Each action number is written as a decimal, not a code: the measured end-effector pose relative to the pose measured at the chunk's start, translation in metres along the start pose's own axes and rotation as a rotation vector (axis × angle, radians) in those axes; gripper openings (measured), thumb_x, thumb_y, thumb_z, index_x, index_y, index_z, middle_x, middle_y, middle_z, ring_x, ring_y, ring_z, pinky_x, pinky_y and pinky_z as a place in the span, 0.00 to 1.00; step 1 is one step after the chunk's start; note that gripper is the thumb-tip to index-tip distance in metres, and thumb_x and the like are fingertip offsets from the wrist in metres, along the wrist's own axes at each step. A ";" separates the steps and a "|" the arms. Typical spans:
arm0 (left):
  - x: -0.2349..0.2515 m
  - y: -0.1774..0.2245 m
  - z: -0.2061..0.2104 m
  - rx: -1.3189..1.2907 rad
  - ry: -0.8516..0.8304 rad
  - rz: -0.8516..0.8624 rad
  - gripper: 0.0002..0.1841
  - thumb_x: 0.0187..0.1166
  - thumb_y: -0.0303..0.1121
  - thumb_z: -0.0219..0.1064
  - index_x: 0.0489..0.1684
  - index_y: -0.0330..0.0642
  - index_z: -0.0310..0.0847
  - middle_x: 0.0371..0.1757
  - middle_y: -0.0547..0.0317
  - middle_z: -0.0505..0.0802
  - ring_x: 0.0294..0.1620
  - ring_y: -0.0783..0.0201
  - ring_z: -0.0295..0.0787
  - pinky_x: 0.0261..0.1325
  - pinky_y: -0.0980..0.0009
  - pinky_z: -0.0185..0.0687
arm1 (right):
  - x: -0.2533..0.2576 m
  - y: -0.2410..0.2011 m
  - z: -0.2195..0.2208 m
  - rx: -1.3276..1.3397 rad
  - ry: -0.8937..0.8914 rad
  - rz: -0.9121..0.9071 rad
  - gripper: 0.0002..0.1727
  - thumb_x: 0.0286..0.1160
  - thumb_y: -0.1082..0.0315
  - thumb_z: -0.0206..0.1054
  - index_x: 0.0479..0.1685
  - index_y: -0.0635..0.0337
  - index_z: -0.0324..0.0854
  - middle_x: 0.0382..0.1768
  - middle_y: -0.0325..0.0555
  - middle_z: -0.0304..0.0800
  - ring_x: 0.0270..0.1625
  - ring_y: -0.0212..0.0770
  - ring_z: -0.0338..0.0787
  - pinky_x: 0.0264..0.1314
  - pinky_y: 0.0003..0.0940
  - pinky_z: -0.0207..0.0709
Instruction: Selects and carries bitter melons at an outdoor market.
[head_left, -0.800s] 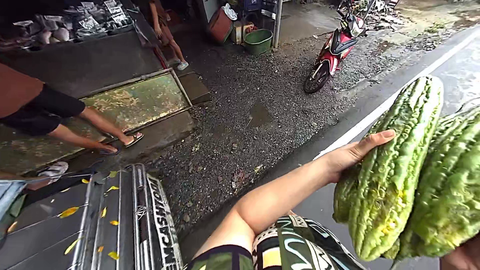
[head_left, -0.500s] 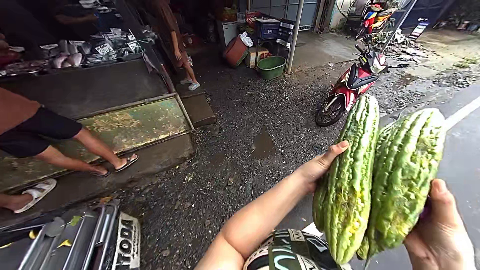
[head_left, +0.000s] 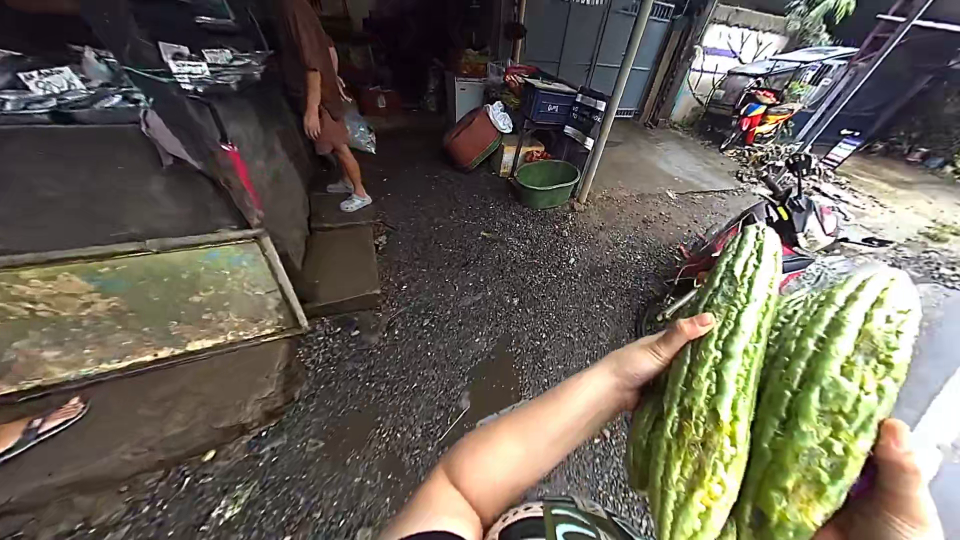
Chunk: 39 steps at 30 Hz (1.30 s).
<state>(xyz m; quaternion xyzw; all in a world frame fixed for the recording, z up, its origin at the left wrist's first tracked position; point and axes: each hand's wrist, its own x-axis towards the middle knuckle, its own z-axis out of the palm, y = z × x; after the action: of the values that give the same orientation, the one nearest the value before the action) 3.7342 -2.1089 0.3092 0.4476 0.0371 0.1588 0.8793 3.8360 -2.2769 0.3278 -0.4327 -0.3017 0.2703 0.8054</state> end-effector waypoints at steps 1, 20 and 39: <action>0.036 0.009 -0.027 -0.029 -0.005 -0.007 0.26 0.91 0.57 0.45 0.70 0.48 0.74 0.49 0.61 0.94 0.51 0.69 0.93 0.57 0.68 0.90 | 0.038 0.011 0.007 -0.006 0.013 -0.011 0.12 0.78 0.48 0.69 0.49 0.42 0.87 0.43 0.26 0.98 0.50 0.21 0.95 0.58 0.23 0.89; 0.439 0.316 -0.568 -0.101 0.640 0.205 0.31 0.89 0.61 0.43 0.68 0.44 0.75 0.49 0.58 0.95 0.51 0.67 0.94 0.56 0.67 0.91 | 0.776 0.400 0.217 0.051 -0.291 0.443 0.31 0.54 0.38 0.83 0.50 0.51 0.87 0.39 0.38 0.97 0.42 0.31 0.97 0.47 0.32 0.93; 0.605 0.722 -1.141 -0.060 0.731 0.226 0.33 0.89 0.63 0.42 0.73 0.45 0.74 0.54 0.55 0.94 0.56 0.64 0.93 0.60 0.63 0.90 | 1.243 0.768 0.648 0.060 -0.287 0.485 0.38 0.45 0.36 0.86 0.52 0.53 0.84 0.38 0.38 0.97 0.41 0.32 0.97 0.46 0.32 0.93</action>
<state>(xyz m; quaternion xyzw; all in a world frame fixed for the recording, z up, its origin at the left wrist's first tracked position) 3.8923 -0.6388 0.2519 0.3366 0.2941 0.4049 0.7976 4.0706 -0.6965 0.2677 -0.4256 -0.2923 0.5223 0.6787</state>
